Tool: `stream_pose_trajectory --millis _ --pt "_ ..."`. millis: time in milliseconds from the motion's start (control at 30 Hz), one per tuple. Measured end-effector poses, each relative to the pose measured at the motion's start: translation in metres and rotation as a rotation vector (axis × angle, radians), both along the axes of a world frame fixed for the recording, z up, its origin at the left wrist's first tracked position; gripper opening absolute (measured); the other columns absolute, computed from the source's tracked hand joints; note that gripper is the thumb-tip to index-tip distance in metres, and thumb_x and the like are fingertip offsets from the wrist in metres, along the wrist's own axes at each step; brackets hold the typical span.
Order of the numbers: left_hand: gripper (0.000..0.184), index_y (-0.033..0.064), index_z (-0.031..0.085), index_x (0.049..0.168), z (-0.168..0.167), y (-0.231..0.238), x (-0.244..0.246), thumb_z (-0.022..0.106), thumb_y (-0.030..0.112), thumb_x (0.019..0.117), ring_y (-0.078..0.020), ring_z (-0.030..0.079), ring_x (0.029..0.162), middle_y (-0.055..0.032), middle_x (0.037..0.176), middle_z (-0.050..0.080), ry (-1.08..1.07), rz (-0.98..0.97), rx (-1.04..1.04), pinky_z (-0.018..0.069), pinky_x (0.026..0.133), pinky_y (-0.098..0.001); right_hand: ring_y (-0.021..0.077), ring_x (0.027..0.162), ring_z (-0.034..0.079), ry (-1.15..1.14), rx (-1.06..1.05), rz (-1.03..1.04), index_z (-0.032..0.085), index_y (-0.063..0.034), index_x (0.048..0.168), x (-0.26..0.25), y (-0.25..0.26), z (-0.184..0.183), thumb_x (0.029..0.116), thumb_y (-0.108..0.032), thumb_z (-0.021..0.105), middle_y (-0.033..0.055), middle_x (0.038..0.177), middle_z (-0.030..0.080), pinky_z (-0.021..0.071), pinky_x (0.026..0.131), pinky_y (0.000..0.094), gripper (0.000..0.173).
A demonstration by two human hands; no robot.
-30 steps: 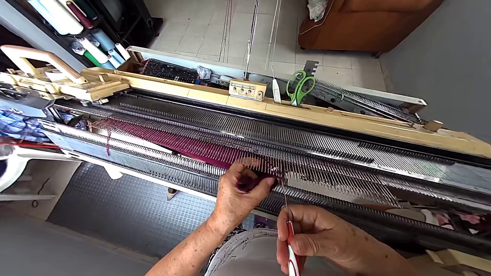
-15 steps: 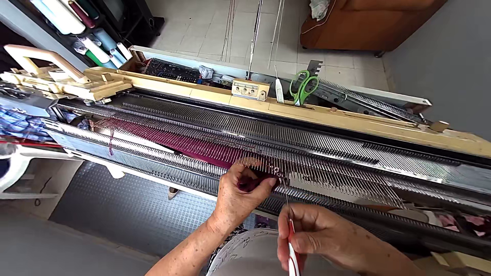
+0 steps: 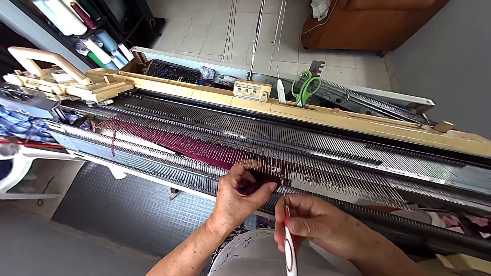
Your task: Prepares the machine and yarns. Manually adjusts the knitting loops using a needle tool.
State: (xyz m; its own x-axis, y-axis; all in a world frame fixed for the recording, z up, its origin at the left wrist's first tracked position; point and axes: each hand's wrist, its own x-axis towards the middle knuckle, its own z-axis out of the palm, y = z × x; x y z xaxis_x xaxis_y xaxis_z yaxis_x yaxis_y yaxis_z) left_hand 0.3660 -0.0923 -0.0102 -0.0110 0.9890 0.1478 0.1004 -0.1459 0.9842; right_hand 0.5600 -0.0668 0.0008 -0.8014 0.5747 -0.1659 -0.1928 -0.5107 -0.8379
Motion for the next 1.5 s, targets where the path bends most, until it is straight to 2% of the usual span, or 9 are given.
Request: stream_pose_trajectory --millis 300,467,633,767,933,1100,1200,1400,1500 --pt "0.028 -0.0019 0.070 0.105 0.003 0.000 0.003 0.078 0.003 0.0794 0.0015 0.061 0.063 0.0054 0.070 0.065 0.011 0.058 0.007 0.0534 0.063 -0.0153 0.0065 0.089 0.073 0.068 0.029 0.085 0.062 -0.0121 0.114 0.008 -0.026 0.028 0.0964 -0.019 0.070 -0.0005 0.098 0.074 0.0616 0.075 0.0215 0.021" --pt "0.033 -0.0030 0.068 0.108 -0.002 0.001 -0.009 0.080 0.005 0.0786 0.0025 0.058 0.063 0.0082 0.069 0.062 -0.012 -0.034 0.020 0.0512 0.063 -0.0154 0.0081 0.091 0.073 -0.008 -0.018 -0.001 0.061 -0.0119 0.113 -0.005 0.005 -0.002 0.1036 -0.016 0.057 -0.0016 0.099 0.074 0.0624 0.075 0.0227 0.011" --pt "0.026 -0.0022 0.071 0.103 -0.001 0.003 -0.008 0.079 0.003 0.0786 0.0025 0.058 0.063 0.0072 0.068 0.063 -0.004 0.002 0.010 0.0522 0.063 -0.0154 0.0085 0.091 0.073 0.082 0.045 0.037 0.061 -0.0113 0.116 -0.001 -0.018 0.018 0.0992 -0.019 0.065 0.0005 0.100 0.073 0.0627 0.075 0.0236 0.019" --pt "0.026 -0.0023 0.072 0.104 0.000 0.002 -0.006 0.078 0.004 0.0797 0.0029 0.056 0.062 0.0061 0.069 0.063 0.021 0.046 0.028 0.0496 0.061 -0.0137 0.0051 0.089 0.072 0.076 0.028 0.113 0.062 -0.0126 0.114 0.004 -0.024 0.027 0.0964 -0.020 0.070 -0.0013 0.097 0.073 0.0604 0.076 0.0201 0.021" --pt "0.026 -0.0039 0.070 0.105 -0.005 0.004 -0.017 0.077 0.004 0.0817 0.0028 0.059 0.065 0.0068 0.070 0.064 -0.017 -0.039 0.018 0.0516 0.064 -0.0156 0.0077 0.092 0.073 0.009 0.002 0.012 0.060 -0.0117 0.113 -0.010 0.005 -0.002 0.1037 -0.016 0.056 -0.0017 0.100 0.073 0.0623 0.074 0.0224 0.011" --pt "0.025 -0.0036 0.072 0.102 -0.003 0.004 -0.014 0.078 0.004 0.0795 0.0032 0.056 0.061 0.0073 0.067 0.061 0.027 0.009 0.023 0.0495 0.061 -0.0141 0.0090 0.090 0.074 0.087 0.040 0.056 0.061 -0.0113 0.115 -0.004 -0.019 0.022 0.0981 -0.018 0.067 0.0007 0.099 0.073 0.0631 0.075 0.0244 0.019" --pt "0.024 -0.0024 0.072 0.101 -0.001 0.003 -0.011 0.078 0.004 0.0793 0.0034 0.056 0.061 0.0063 0.068 0.062 0.038 0.050 0.042 0.0496 0.061 -0.0138 0.0060 0.089 0.072 0.080 0.038 0.115 0.062 -0.0118 0.114 0.000 -0.024 0.027 0.0964 -0.019 0.070 -0.0006 0.098 0.073 0.0607 0.077 0.0209 0.021" --pt "0.027 -0.0029 0.070 0.107 -0.001 0.002 -0.024 0.076 0.003 0.0815 0.0024 0.059 0.064 0.0073 0.070 0.065 -0.017 -0.047 0.012 0.0516 0.063 -0.0159 0.0095 0.093 0.073 0.028 -0.038 0.020 0.061 -0.0115 0.113 -0.016 0.010 -0.006 0.1035 -0.014 0.057 -0.0011 0.100 0.073 0.0628 0.075 0.0237 0.011" --pt "0.027 -0.0030 0.071 0.107 -0.001 0.003 -0.025 0.076 0.003 0.0816 0.0024 0.059 0.064 0.0075 0.070 0.065 -0.016 -0.048 0.002 0.0517 0.063 -0.0157 0.0083 0.093 0.073 0.047 0.005 0.024 0.060 -0.0116 0.114 -0.016 0.000 0.001 0.1031 -0.015 0.057 -0.0008 0.101 0.073 0.0626 0.074 0.0231 0.012"
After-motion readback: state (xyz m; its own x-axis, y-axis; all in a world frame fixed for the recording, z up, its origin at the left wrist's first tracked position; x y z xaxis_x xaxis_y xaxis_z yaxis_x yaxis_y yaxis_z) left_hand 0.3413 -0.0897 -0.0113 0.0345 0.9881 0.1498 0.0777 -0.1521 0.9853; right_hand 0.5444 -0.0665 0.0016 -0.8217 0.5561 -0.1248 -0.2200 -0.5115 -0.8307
